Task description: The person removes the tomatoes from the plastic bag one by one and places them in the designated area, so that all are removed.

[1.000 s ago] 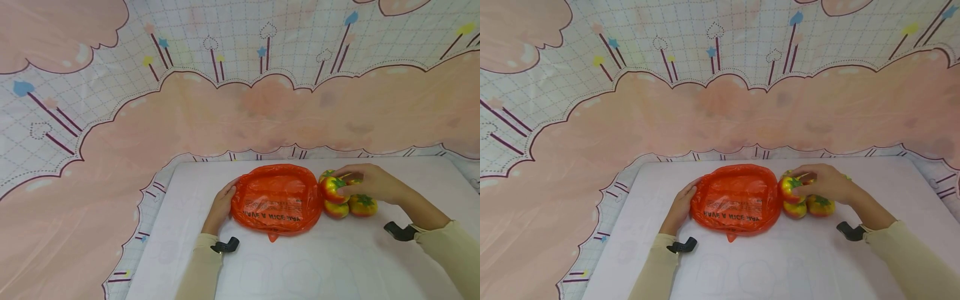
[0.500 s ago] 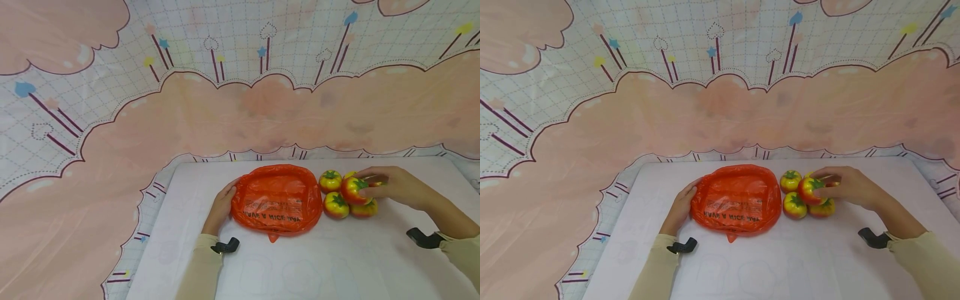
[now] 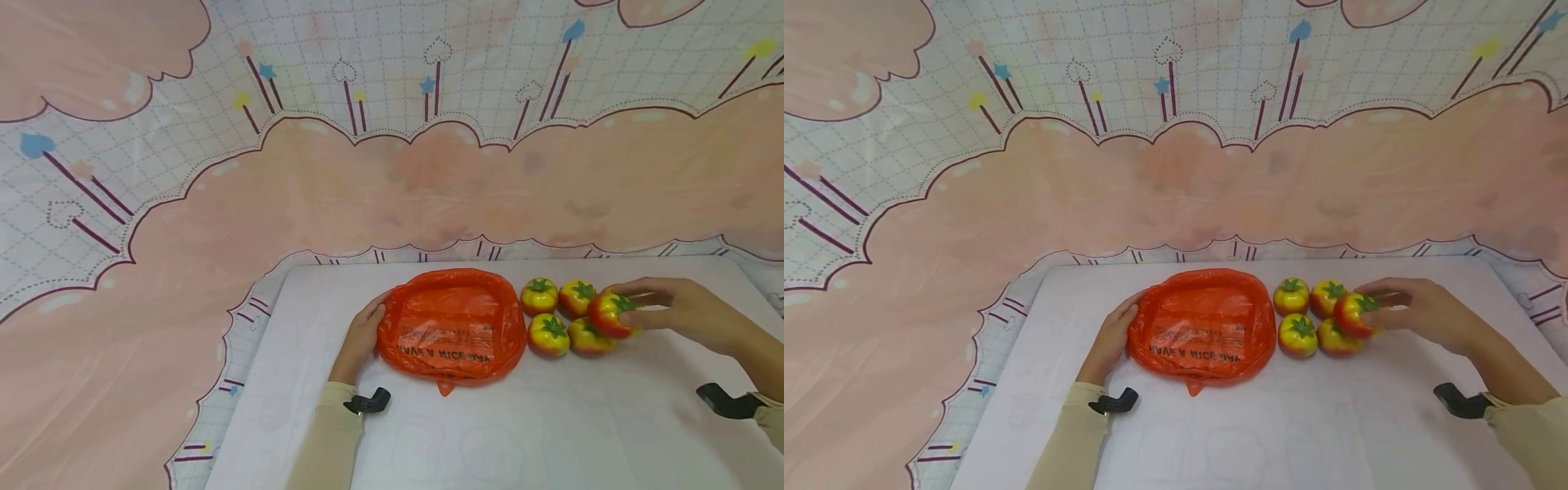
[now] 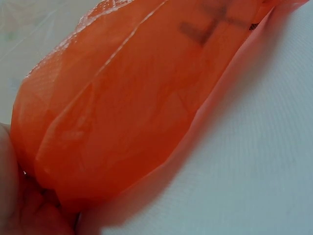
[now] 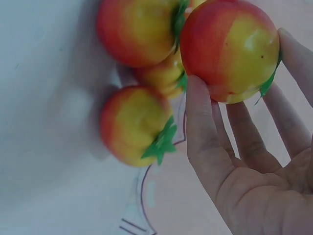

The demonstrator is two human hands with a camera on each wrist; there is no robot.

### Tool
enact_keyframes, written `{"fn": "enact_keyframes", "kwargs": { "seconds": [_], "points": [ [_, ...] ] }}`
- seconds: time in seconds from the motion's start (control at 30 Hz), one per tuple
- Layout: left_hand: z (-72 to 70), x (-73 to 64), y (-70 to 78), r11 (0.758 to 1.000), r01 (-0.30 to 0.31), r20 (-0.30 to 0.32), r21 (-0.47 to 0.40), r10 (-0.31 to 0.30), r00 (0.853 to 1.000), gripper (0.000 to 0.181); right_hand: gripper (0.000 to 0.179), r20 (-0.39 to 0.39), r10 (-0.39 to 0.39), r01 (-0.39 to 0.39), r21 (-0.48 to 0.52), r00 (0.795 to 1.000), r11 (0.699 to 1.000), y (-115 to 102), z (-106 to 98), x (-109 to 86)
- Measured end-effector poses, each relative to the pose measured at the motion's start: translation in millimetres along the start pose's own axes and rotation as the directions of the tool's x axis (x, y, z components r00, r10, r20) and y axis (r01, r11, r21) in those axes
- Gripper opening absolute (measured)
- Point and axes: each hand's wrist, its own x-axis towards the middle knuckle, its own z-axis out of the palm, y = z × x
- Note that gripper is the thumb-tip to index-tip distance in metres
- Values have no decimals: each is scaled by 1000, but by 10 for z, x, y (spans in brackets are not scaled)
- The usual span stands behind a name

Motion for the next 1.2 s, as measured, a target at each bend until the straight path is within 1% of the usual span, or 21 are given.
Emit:
{"fn": "enact_keyframes", "kwargs": {
  "seconds": [0.23, 0.4, 0.63, 0.83, 0.97, 1.2],
  "points": [
    [-2, 2, -16, 1000, -2, 7, -8, 2, 1000, 36, 69, -9, 50, -50, -2, 999, 999, 197, -2, -68],
    [4, -11, -6, 1000, -6, 6, -11, 6, 1000, 36, 72, 3, 80, -80, -2, 997, 997, 312, 3, -121],
    [6, -7, 9, 1000, 2, 2, -2, -2, 1000, 36, 75, 16, 131, -131, -7, 991, 991, 409, -8, -206],
    [2, -16, 15, 1000, 0, 4, 1, 0, 1000, 36, 79, 44, 163, -164, 22, 986, 986, 486, 10, -231],
    [0, -17, 19, 1000, 9, 1, 2, -9, 1000, 35, 82, 54, 183, -186, 41, 982, 982, 544, 31, -233],
    [0, -13, 15, 1000, 2, 0, 3, -2, 1000, 36, 80, 52, 182, -184, 51, 982, 982, 605, 80, -226]
  ]
}}
